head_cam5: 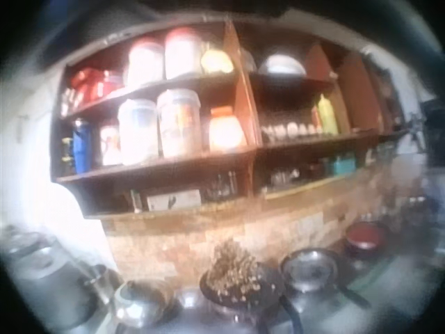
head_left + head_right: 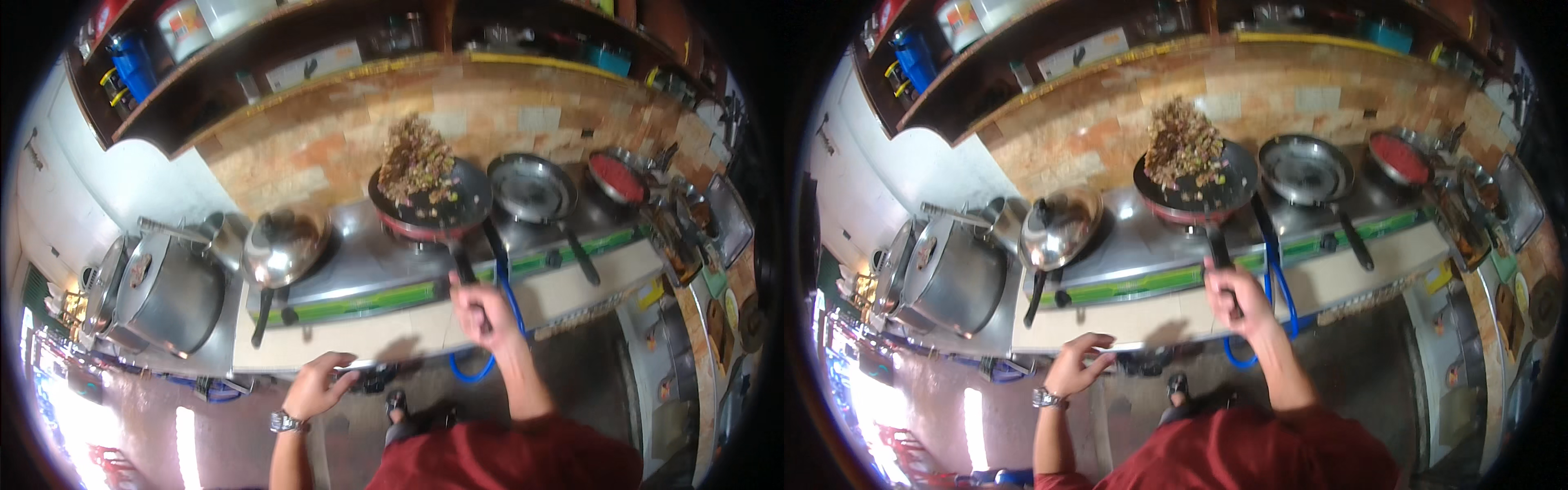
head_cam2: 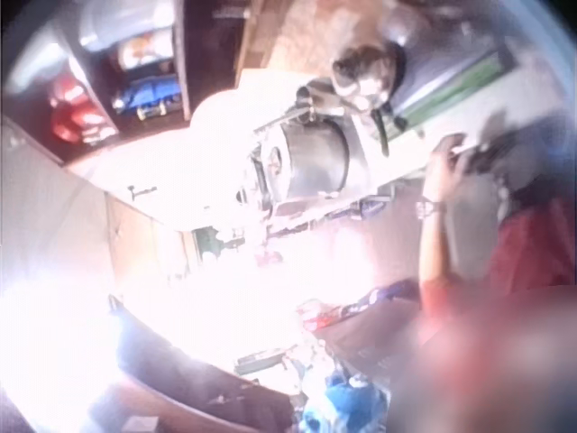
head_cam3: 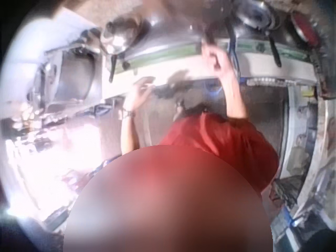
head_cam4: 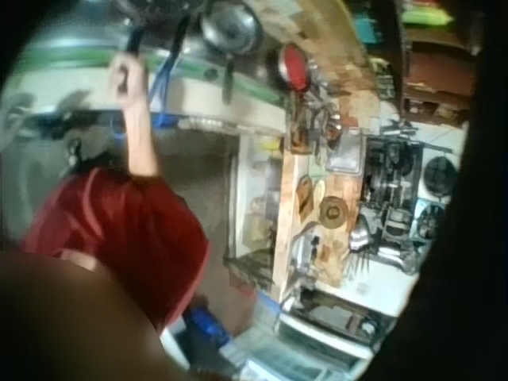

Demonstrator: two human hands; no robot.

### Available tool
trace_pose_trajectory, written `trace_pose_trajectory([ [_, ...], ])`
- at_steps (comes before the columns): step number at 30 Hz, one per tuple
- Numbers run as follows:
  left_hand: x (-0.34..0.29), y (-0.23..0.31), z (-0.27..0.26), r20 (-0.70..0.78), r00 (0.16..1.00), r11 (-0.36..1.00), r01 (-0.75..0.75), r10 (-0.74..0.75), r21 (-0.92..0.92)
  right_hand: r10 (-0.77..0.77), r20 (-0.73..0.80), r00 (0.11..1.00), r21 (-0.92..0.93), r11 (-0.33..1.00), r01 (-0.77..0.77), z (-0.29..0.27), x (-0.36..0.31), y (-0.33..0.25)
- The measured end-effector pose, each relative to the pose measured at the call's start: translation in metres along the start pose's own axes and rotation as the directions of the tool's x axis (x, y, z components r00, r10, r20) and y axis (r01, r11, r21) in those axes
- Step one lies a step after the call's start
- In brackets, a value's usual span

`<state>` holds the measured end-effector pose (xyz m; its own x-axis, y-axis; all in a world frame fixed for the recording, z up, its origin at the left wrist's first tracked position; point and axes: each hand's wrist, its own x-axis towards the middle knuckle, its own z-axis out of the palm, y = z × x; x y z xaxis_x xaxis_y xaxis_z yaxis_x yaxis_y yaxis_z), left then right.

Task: The person washes a metal tray in the sink using a sponge and running water, then dries it with a paper towel. They also stir food in a pan on the stove, add seasoning from a squeeze bottle, and cover a pot with a lid.

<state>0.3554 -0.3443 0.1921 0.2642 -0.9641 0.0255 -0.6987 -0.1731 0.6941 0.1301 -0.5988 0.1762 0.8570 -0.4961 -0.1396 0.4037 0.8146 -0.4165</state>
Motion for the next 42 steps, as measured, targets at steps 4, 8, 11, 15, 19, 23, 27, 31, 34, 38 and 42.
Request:
trace_pose_trajectory([
  [4,-0.014,0.014,0.050,0.127,0.991,0.999,0.033,-0.030,-0.024,-0.041,-0.029,0.999,-0.033,0.999,0.041,-0.008,0.008,-0.008],
  [8,-0.043,0.005,0.076,0.053,0.993,0.980,0.112,-0.104,-0.166,-0.033,-0.061,0.998,-0.044,0.999,0.031,-0.005,-0.001,-0.007],
  [11,-0.053,0.001,0.085,0.020,0.977,0.952,0.210,-0.211,-0.224,-0.035,-0.074,0.997,-0.078,0.997,0.029,-0.006,0.002,-0.008],
  [15,-0.073,-0.006,0.100,-0.025,0.954,0.900,0.274,-0.299,-0.340,-0.021,-0.081,0.996,-0.180,0.984,0.006,-0.019,-0.015,0.001],
  [19,-0.078,-0.042,0.128,0.030,0.937,0.861,0.332,-0.349,-0.386,-0.044,-0.120,0.992,-0.116,0.993,0.030,-0.038,-0.002,0.006],
  [23,-0.113,-0.103,0.170,-0.002,0.876,0.815,0.448,-0.482,-0.367,-0.048,-0.151,0.987,-0.128,0.991,0.028,-0.024,-0.026,0.016],
  [27,-0.150,-0.161,0.214,0.135,0.767,0.459,0.505,-0.628,-0.731,0.042,-0.029,0.999,0.064,0.997,-0.041,-0.015,0.007,-0.009],
  [31,-0.226,-0.264,0.257,-0.036,0.667,0.642,0.698,-0.744,-0.318,0.010,-0.044,0.999,0.007,1.000,-0.009,0.016,0.000,0.001],
  [34,-0.229,-0.249,0.274,0.217,0.428,0.212,0.752,-0.878,-0.624,-0.018,-0.092,0.996,-0.082,0.997,0.010,0.016,-0.024,-0.010],
  [38,-0.238,-0.253,0.288,0.244,0.695,0.673,0.718,-0.676,-0.179,0.013,0.007,1.000,-0.022,1.000,-0.012,0.025,0.053,-0.044],
  [42,-0.269,-0.265,0.301,0.163,0.628,0.447,0.690,-0.761,-0.569,0.049,0.043,0.998,0.178,0.982,-0.056,0.013,0.048,-0.022],
])
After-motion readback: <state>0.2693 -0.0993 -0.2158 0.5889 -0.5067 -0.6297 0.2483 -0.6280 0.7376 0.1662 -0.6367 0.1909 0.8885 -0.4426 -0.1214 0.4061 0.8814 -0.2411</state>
